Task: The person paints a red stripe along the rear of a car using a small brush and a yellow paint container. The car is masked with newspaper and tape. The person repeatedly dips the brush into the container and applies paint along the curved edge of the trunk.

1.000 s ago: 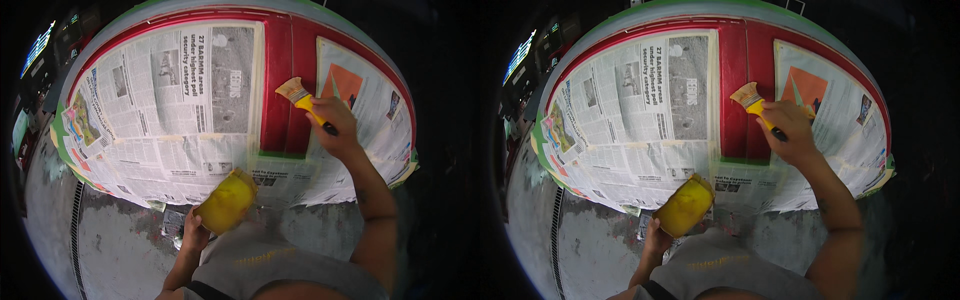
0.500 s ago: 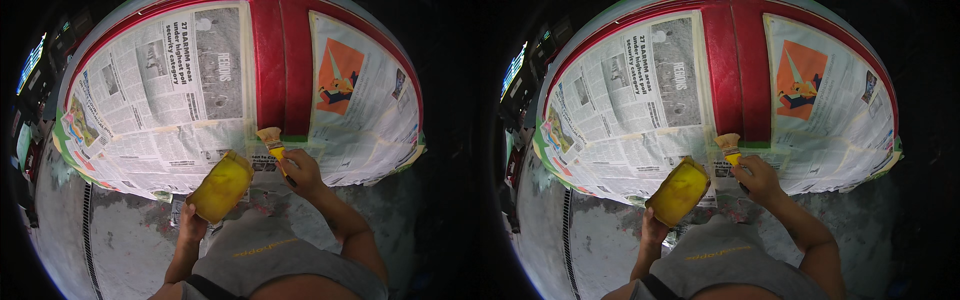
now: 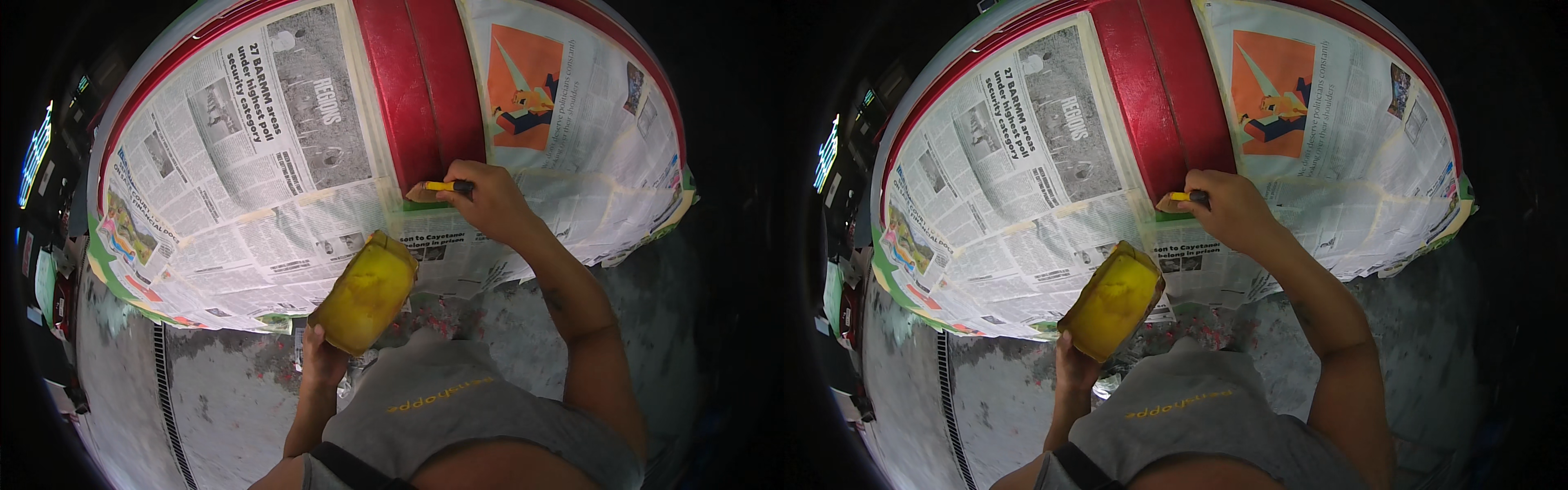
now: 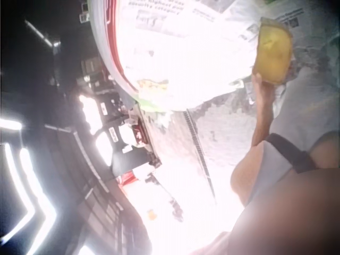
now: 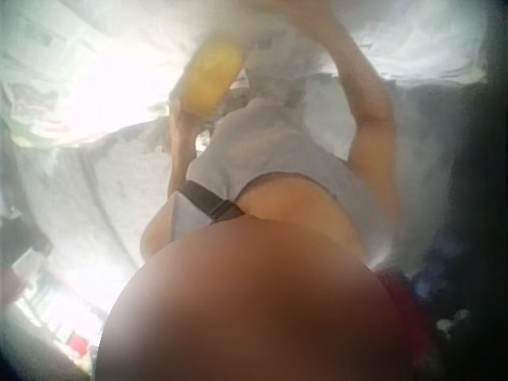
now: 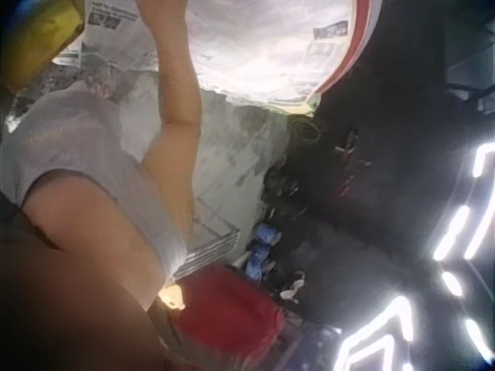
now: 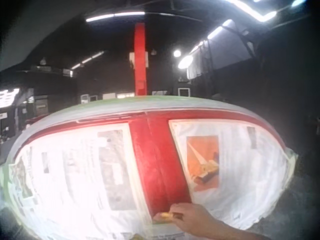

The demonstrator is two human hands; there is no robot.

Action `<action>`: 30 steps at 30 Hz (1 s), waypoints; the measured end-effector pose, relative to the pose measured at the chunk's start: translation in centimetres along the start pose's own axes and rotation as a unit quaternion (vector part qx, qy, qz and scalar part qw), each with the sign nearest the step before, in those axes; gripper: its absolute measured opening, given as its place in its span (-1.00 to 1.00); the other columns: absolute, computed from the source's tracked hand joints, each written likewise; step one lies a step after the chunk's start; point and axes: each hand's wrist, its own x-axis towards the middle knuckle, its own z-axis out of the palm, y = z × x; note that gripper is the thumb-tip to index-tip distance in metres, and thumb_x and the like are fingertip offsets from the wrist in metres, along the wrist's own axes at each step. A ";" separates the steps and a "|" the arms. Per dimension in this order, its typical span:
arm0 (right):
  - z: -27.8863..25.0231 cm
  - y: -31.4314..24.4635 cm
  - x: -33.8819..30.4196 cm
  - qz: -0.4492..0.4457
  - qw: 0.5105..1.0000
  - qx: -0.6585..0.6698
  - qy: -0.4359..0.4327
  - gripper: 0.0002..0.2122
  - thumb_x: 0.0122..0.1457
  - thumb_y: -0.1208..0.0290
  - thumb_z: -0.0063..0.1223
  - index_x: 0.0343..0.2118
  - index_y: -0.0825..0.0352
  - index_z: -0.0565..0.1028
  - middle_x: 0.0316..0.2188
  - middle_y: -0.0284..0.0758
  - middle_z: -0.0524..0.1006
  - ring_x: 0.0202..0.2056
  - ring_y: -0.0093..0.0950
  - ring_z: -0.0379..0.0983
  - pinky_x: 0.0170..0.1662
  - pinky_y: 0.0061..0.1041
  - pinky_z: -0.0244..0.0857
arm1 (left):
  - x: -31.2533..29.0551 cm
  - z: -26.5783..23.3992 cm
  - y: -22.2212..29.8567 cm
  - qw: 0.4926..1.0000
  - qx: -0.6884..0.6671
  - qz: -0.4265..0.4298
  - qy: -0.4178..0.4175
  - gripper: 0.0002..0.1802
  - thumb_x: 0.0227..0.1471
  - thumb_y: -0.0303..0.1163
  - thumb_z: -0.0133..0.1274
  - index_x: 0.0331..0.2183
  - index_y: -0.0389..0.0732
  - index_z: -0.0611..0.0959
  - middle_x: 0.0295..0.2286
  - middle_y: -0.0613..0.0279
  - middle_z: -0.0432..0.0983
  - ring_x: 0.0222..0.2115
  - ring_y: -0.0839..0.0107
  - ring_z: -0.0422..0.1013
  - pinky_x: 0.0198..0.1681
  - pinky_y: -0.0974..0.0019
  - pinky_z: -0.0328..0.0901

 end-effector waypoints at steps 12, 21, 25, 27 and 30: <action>-2.6 -2.7 -8.2 -0.056 0.950 0.252 0.174 -0.78 0.21 0.59 0.49 -0.13 0.39 0.66 -0.23 -0.24 0.74 -0.26 -0.54 0.66 -0.19 -0.49 0.50 | 0.6 -0.4 -1.4 1.000 0.011 0.006 -0.010 -0.10 0.13 0.05 0.42 0.22 -0.40 0.47 0.09 0.02 0.56 0.11 0.22 0.54 0.23 0.08 0.44; 4.6 -2.8 -8.1 -0.075 0.987 0.007 -0.140 -0.79 0.26 0.41 0.46 -0.14 0.37 0.67 -0.34 -0.25 0.69 -0.34 -0.48 0.63 -0.28 -0.47 0.44 | 2.0 -0.3 -3.7 0.998 0.042 -0.053 -0.008 -0.25 0.15 -0.14 0.40 0.19 -0.36 0.48 0.01 0.05 0.60 -0.04 0.29 0.62 0.02 0.15 0.60; 5.5 -1.6 -9.7 0.101 0.978 0.152 -0.104 -0.82 0.31 0.43 0.39 -0.14 0.38 0.62 -0.29 -0.28 0.71 -0.36 -0.48 0.64 -0.30 -0.45 0.47 | 2.3 0.0 -4.6 0.996 0.039 -0.079 -0.002 -0.27 0.16 -0.15 0.38 0.20 -0.33 0.48 0.03 0.06 0.60 -0.02 0.27 0.62 0.03 0.09 0.61; 5.8 -0.1 -10.7 0.182 0.951 0.248 -0.043 -0.83 0.35 0.43 0.36 -0.14 0.38 0.59 -0.27 -0.27 0.71 -0.35 -0.47 0.66 -0.30 -0.44 0.49 | 2.4 0.0 -5.0 0.996 0.015 -0.087 -0.012 -0.25 0.17 -0.12 0.38 0.21 -0.32 0.47 0.07 0.06 0.58 0.04 0.25 0.60 0.07 0.03 0.60; 6.6 2.6 -12.7 0.298 0.850 0.433 0.033 -0.83 0.40 0.43 0.32 -0.11 0.38 0.57 -0.27 -0.23 0.70 -0.33 -0.44 0.69 -0.30 -0.45 0.53 | 2.7 0.0 -5.2 0.996 -0.011 -0.090 -0.022 -0.21 0.17 -0.06 0.38 0.23 -0.31 0.46 0.12 0.04 0.55 0.12 0.21 0.56 0.13 -0.06 0.57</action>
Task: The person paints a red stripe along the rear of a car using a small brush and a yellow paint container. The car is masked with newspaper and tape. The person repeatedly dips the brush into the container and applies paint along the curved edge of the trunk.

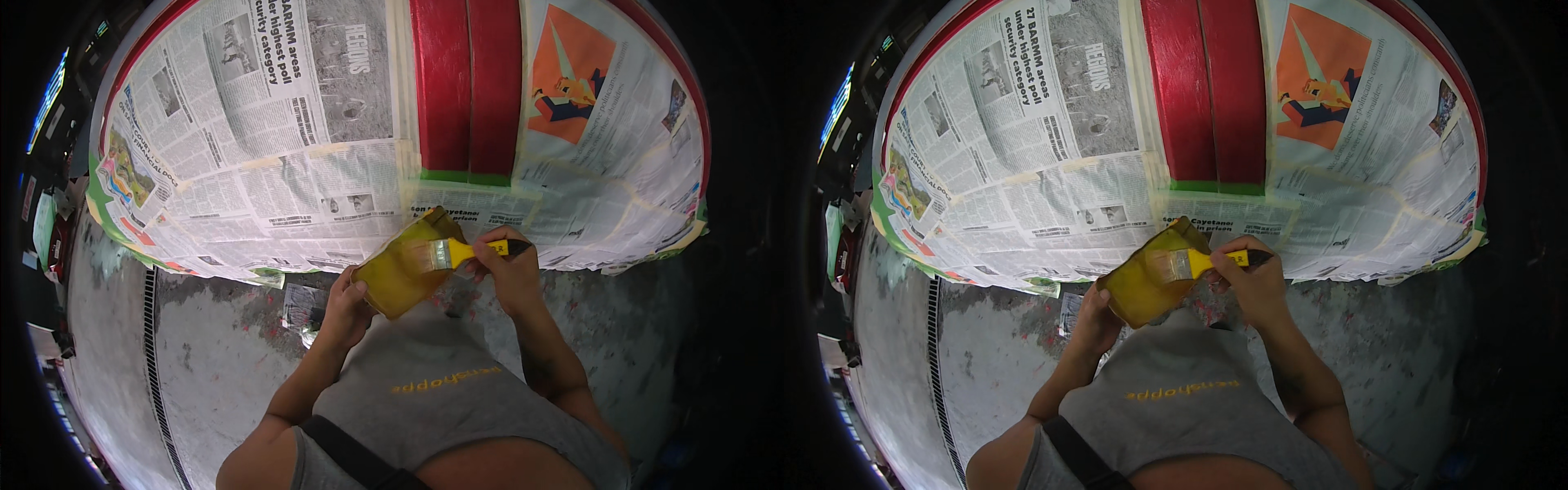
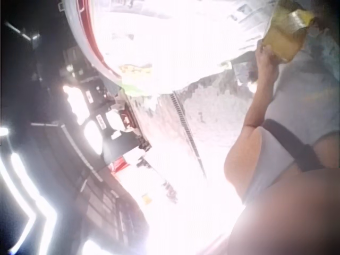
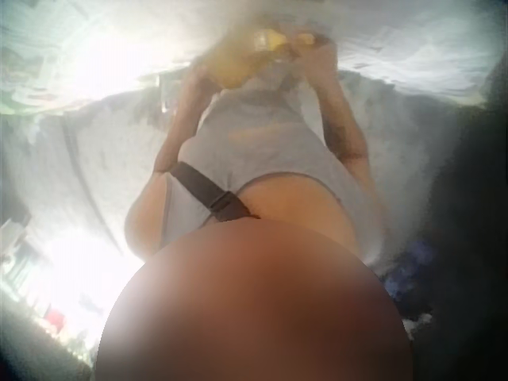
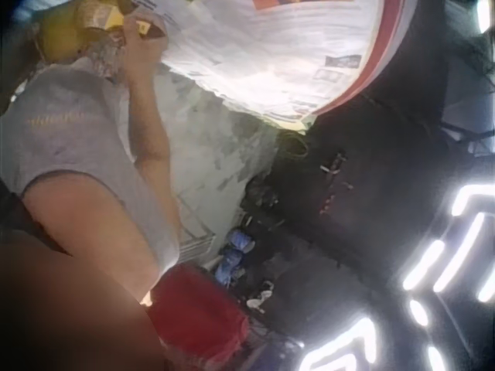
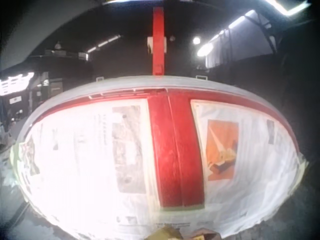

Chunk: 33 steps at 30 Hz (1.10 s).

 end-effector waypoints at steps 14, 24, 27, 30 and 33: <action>-1.9 -3.6 5.3 -0.290 0.950 0.063 0.097 -0.82 0.40 0.52 0.33 -0.04 0.42 0.56 -0.13 -0.21 0.67 -0.20 -0.42 0.71 -0.16 -0.44 0.56 | 0.9 0.6 0.4 1.000 0.005 -0.012 0.003 -0.16 0.17 0.02 0.40 0.24 -0.29 0.45 0.17 0.05 0.53 0.18 0.18 0.53 0.19 -0.08 0.54; -0.9 -8.1 7.1 -0.473 0.801 -0.364 0.057 -0.78 0.24 0.49 0.51 -0.12 0.38 0.67 -0.20 -0.23 0.75 -0.22 -0.47 0.71 -0.15 -0.46 0.55 | -0.8 -0.8 0.8 0.999 -0.013 0.033 0.005 -0.17 0.18 0.00 0.37 0.25 -0.32 0.45 0.16 0.05 0.54 0.17 0.20 0.53 0.19 0.01 0.51; -0.1 -6.9 7.2 -0.485 0.776 -0.403 -0.027 -0.73 0.16 0.49 0.56 -0.12 0.34 0.67 -0.21 -0.15 0.74 -0.22 -0.24 0.73 -0.16 -0.34 0.59 | -1.5 -1.4 1.0 0.999 -0.010 0.039 0.022 -0.19 0.18 0.00 0.37 0.23 -0.31 0.46 0.14 0.06 0.55 0.15 0.21 0.54 0.18 0.00 0.51; 0.2 -7.3 8.0 -0.507 0.711 -0.486 -0.035 -0.71 0.14 0.51 0.57 -0.11 0.34 0.67 -0.21 -0.15 0.74 -0.22 -0.22 0.73 -0.15 -0.33 0.59 | -2.1 -2.0 1.1 0.998 -0.009 0.040 0.044 -0.21 0.17 0.01 0.37 0.20 -0.29 0.48 0.11 0.08 0.56 0.13 0.22 0.55 0.17 -0.01 0.52; -0.7 -9.6 7.8 -0.543 0.686 -0.485 -0.007 -0.70 0.14 0.54 0.56 -0.09 0.35 0.66 -0.22 -0.15 0.73 -0.22 -0.22 0.73 -0.14 -0.35 0.58 | -2.4 -2.5 1.4 0.998 -0.010 0.034 0.052 -0.23 0.15 0.02 0.39 0.18 -0.27 0.49 0.10 0.10 0.57 0.11 0.24 0.55 0.16 0.00 0.52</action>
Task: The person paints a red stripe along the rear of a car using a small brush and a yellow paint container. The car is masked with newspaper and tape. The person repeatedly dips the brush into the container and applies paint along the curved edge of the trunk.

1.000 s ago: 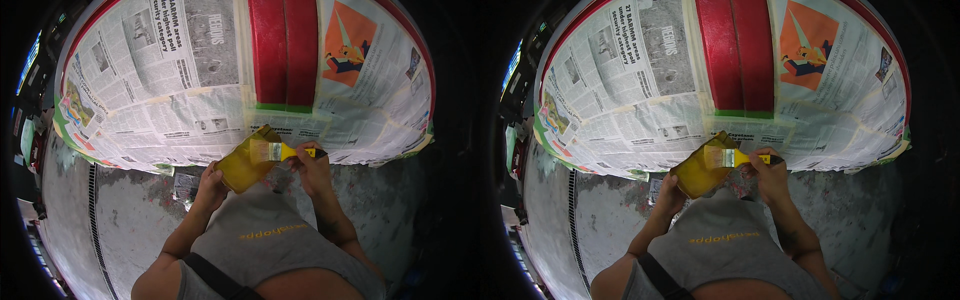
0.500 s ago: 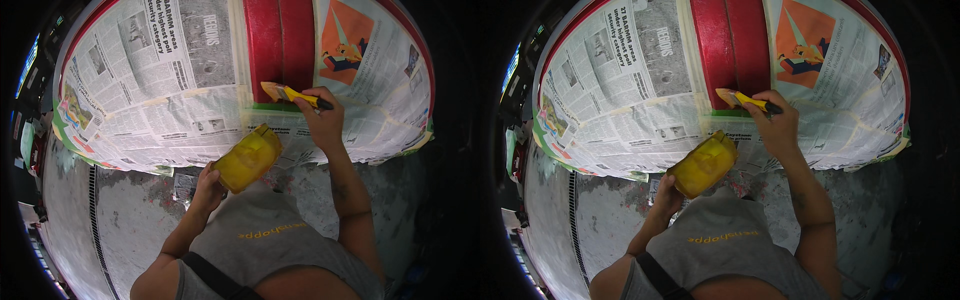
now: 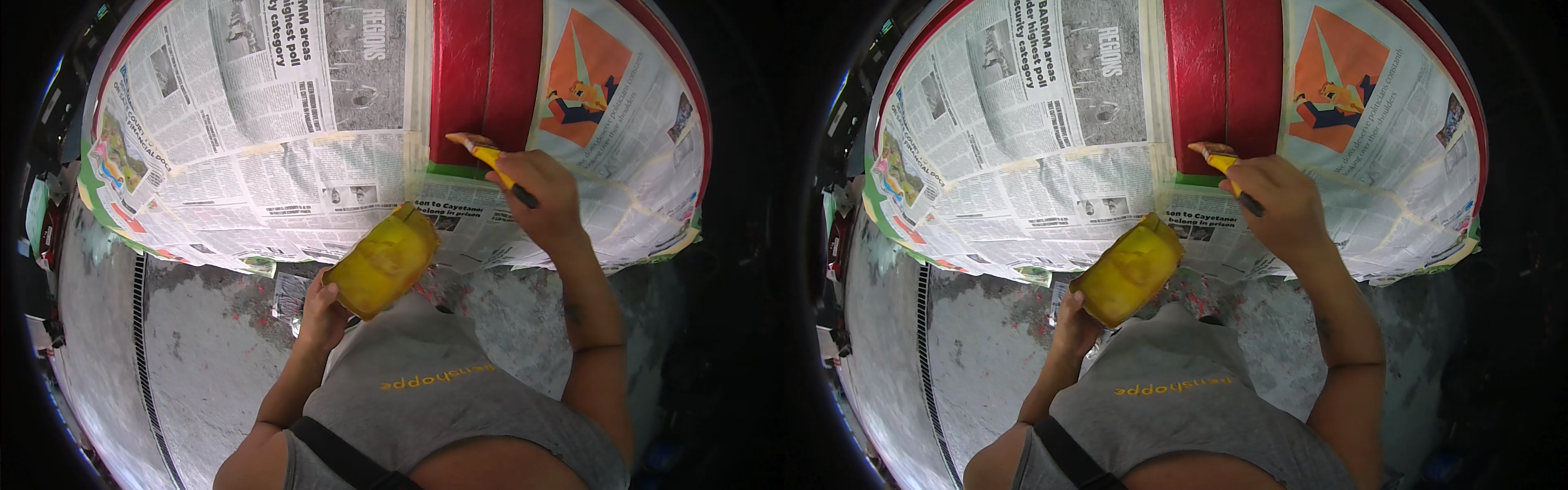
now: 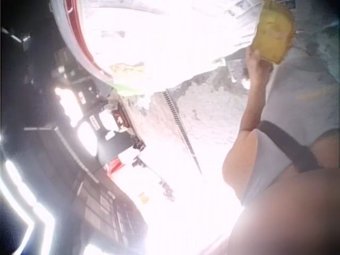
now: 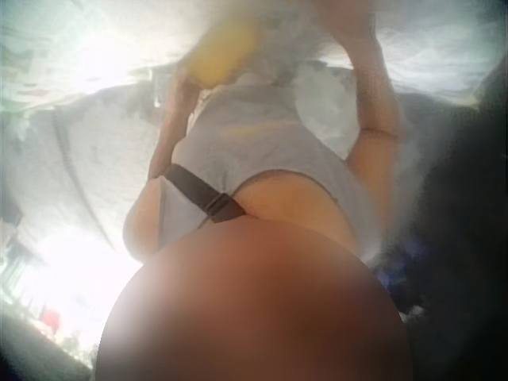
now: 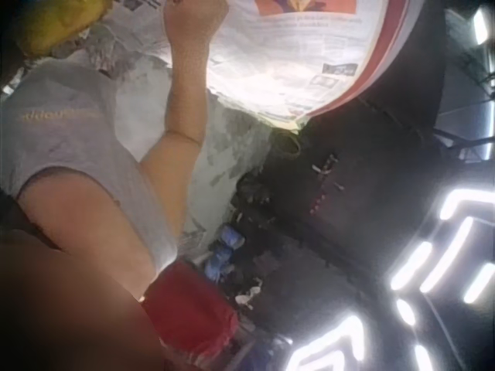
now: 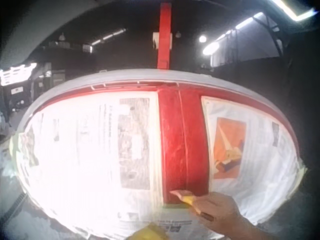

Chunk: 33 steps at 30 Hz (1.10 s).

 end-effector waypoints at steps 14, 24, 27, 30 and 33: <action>-2.5 -1.7 -1.9 0.191 0.962 0.157 0.115 -0.76 0.24 0.60 0.48 -0.08 0.43 0.66 -0.09 -0.18 0.73 -0.13 -0.47 0.68 -0.02 -0.50 0.55 | -0.1 -0.1 1.3 1.000 0.003 0.014 -0.006 -0.18 0.13 0.06 0.42 0.18 -0.28 0.50 0.07 0.08 0.59 0.08 0.25 0.58 0.13 0.05 0.54; 9.5 -2.2 -9.9 -0.027 0.999 -0.027 0.038 -0.62 0.01 0.70 0.52 -0.07 0.36 0.66 -0.02 -0.09 0.68 -0.10 -0.05 0.68 -0.10 -0.18 0.62 | 0.7 -0.1 1.0 1.000 0.003 0.007 -0.009 -0.15 0.12 0.07 0.43 0.19 -0.29 0.48 0.07 0.08 0.58 0.07 0.25 0.59 0.07 0.07 0.58; 9.3 -3.6 -11.3 0.057 0.998 0.007 0.033 -0.61 0.01 0.70 0.53 -0.08 0.38 0.65 -0.05 -0.09 0.68 -0.11 -0.06 0.67 -0.11 -0.17 0.61 | 0.6 -0.4 1.1 1.000 0.000 0.006 -0.007 -0.15 0.12 0.07 0.43 0.19 -0.29 0.48 0.07 0.09 0.58 0.06 0.25 0.59 0.06 0.09 0.58; 8.0 -4.4 -11.2 0.066 0.992 0.036 0.104 -0.61 0.01 0.71 0.54 -0.08 0.40 0.65 -0.05 -0.08 0.68 -0.12 -0.06 0.67 -0.10 -0.16 0.59 | 0.4 -0.4 1.3 1.000 -0.006 0.013 -0.004 -0.13 0.12 0.07 0.43 0.21 -0.31 0.48 0.08 0.08 0.58 0.06 0.25 0.60 0.05 0.12 0.58; 6.9 -4.0 -9.1 0.069 0.995 0.020 0.067 -0.68 0.01 0.68 0.53 -0.16 0.39 0.66 -0.12 -0.10 0.69 -0.18 -0.11 0.67 -0.18 -0.24 0.57 | 0.3 -0.2 1.4 1.000 -0.006 0.019 -0.005 -0.13 0.13 0.07 0.42 0.22 -0.32 0.48 0.09 0.07 0.59 0.07 0.25 0.60 0.05 0.13 0.58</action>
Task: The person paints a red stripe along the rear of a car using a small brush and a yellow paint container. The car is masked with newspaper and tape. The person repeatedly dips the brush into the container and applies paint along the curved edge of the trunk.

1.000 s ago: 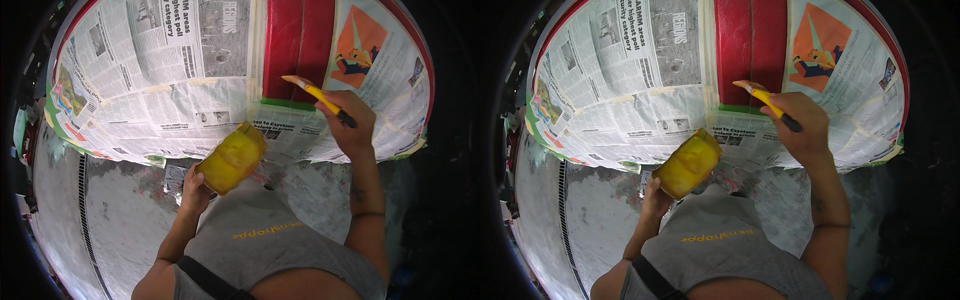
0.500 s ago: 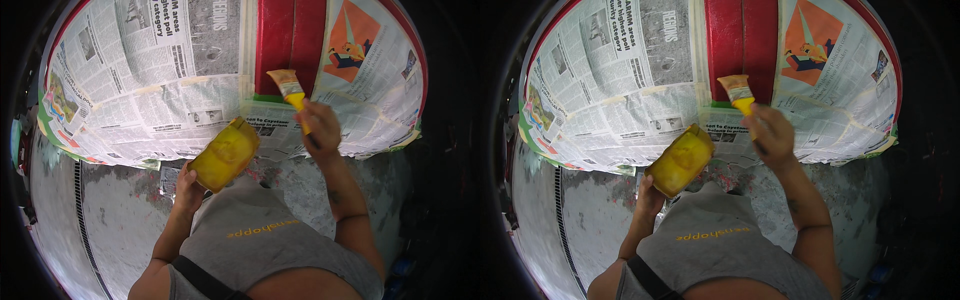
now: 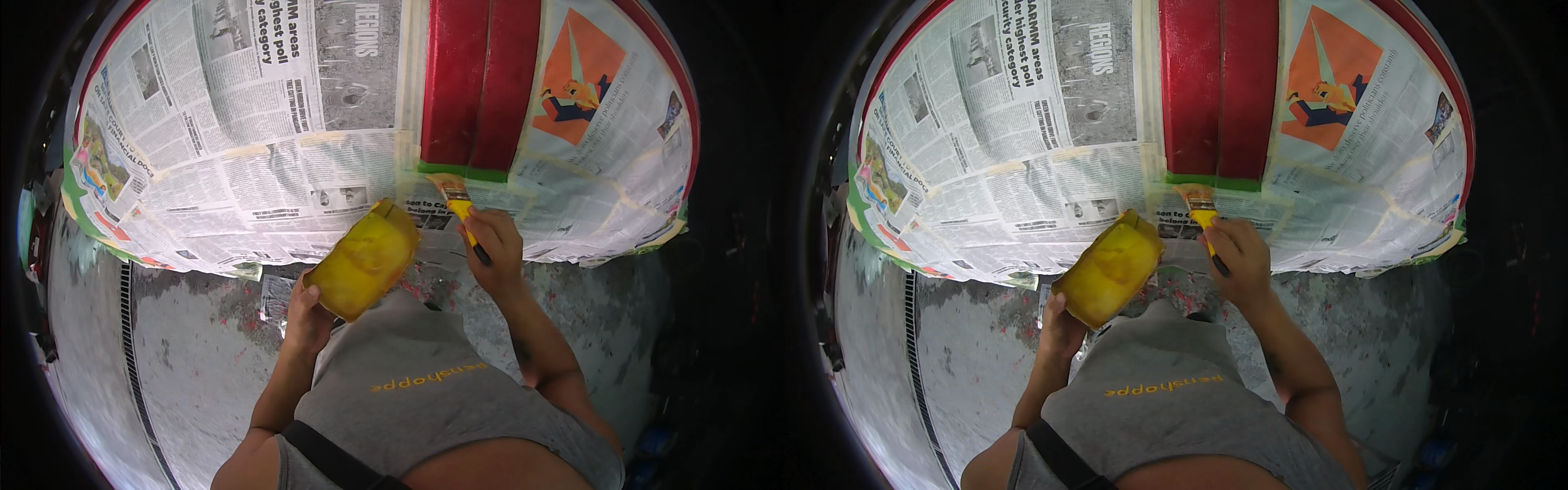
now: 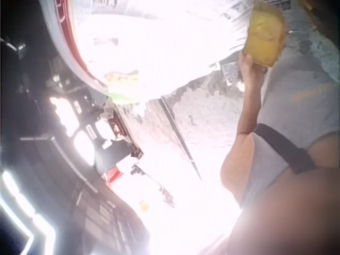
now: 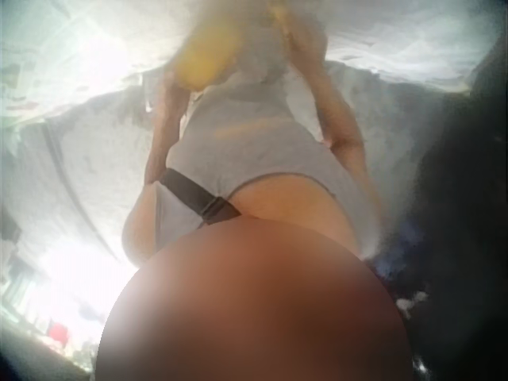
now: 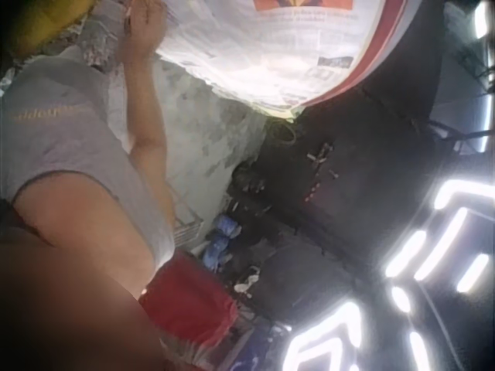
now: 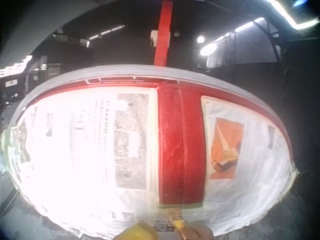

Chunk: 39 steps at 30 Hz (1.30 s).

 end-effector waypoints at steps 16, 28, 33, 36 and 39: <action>-6.0 2.3 3.5 0.099 0.993 -0.065 0.018 -0.75 0.11 0.66 0.49 -0.17 0.41 0.65 -0.19 -0.12 0.71 -0.19 -0.13 0.67 -0.13 -0.27 0.56 | 0.1 0.1 0.3 1.000 0.010 -0.010 -0.002 -0.14 0.13 0.09 0.42 0.21 -0.31 0.50 0.08 0.09 0.59 0.08 0.26 0.57 0.14 0.11 0.52; -7.1 4.4 0.6 0.124 0.988 -0.041 0.083 -0.74 0.14 0.67 0.48 -0.12 0.39 0.66 -0.18 -0.10 0.71 -0.17 -0.14 0.68 -0.09 -0.28 0.56 | 0.7 1.5 0.4 1.000 0.013 -0.011 -0.026 -0.09 0.12 0.09 0.41 0.25 -0.34 0.49 0.11 0.07 0.58 0.13 0.25 0.55 0.19 0.12 0.48; -7.2 4.4 -0.3 0.141 0.989 -0.001 0.044 -0.74 0.15 0.65 0.49 -0.12 0.40 0.65 -0.17 -0.11 0.71 -0.15 -0.18 0.69 -0.07 -0.30 0.57 | 0.6 2.3 0.2 1.000 0.013 -0.017 -0.011 -0.08 0.11 0.10 0.42 0.25 -0.33 0.48 0.12 0.06 0.57 0.13 0.24 0.54 0.21 0.10 0.46; -6.5 4.7 0.4 0.096 0.993 -0.024 0.061 -0.76 0.17 0.65 0.47 -0.12 0.41 0.65 -0.15 -0.12 0.72 -0.15 -0.22 0.70 -0.06 -0.33 0.56 | 0.3 2.6 0.1 1.000 0.013 -0.025 -0.009 -0.07 0.10 0.10 0.43 0.26 -0.34 0.48 0.12 0.06 0.57 0.14 0.23 0.54 0.24 0.10 0.45; -7.8 4.0 0.9 0.118 0.988 0.002 0.098 -0.77 0.18 0.66 0.45 -0.12 0.41 0.65 -0.13 -0.14 0.73 -0.14 -0.27 0.70 -0.05 -0.35 0.56 | 0.6 2.6 0.2 0.999 0.029 -0.029 -0.022 -0.06 0.08 0.08 0.45 0.24 -0.34 0.47 0.12 0.06 0.57 0.15 0.21 0.54 0.26 0.09 0.44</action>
